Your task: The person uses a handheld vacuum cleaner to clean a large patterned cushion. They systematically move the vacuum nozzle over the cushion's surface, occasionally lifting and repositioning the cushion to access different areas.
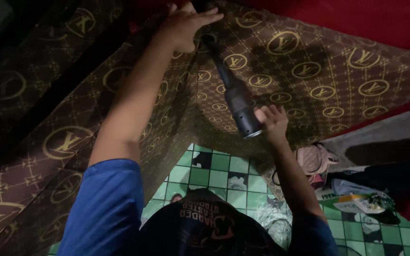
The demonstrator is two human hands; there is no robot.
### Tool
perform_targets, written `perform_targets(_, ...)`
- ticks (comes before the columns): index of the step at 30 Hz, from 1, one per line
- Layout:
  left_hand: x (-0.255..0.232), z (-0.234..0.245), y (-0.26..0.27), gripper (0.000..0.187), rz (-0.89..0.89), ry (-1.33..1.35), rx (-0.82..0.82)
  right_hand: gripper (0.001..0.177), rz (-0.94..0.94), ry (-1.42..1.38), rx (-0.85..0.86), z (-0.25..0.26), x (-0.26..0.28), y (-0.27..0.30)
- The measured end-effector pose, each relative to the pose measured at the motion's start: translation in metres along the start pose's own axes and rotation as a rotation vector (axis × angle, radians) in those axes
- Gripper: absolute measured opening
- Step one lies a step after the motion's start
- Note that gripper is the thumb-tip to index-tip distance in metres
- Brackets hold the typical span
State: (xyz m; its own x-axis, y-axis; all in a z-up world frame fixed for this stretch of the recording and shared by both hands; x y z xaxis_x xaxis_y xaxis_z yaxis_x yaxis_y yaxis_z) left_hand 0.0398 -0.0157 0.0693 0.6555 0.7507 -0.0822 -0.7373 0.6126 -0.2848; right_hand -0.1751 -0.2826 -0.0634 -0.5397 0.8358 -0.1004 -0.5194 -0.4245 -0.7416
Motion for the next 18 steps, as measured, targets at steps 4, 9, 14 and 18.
perform_targets(4, 0.007, -0.007, -0.007, 0.115, -0.06, 0.005, -0.054, 0.036, 0.109, -0.065, -0.006, -0.042, 0.006, 0.033)
perform_targets(9, 0.007, -0.005, -0.005, 0.114, -0.027, 0.025, -0.042, 0.036, 0.061, -0.029, 0.164, -0.108, -0.003, 0.087)
perform_targets(14, 0.005, -0.004, -0.005, 0.113, 0.053, 0.071, -0.017, 0.04, -0.008, -0.058, 0.282, -0.148, -0.003, 0.132)
perform_targets(18, 0.005, -0.005, -0.01, 0.111, 0.0, 0.104, -0.079, 0.039, 0.0, -0.123, 0.263, -0.176, -0.003, 0.153)
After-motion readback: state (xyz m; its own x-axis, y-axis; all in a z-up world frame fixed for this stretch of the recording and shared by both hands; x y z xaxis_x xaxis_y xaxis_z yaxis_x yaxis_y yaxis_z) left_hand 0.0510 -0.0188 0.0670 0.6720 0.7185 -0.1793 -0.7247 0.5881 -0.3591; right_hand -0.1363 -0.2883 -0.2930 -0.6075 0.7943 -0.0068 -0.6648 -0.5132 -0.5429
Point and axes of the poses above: each hand's wrist, its own y-axis away from the middle knuckle, its own z-axis out of the back of the hand, x = y × z, the point moved 6 cm from there along -y, towards the middle knuckle, and after that the axes turned 2 degrees about y, right-handed, at the moved point
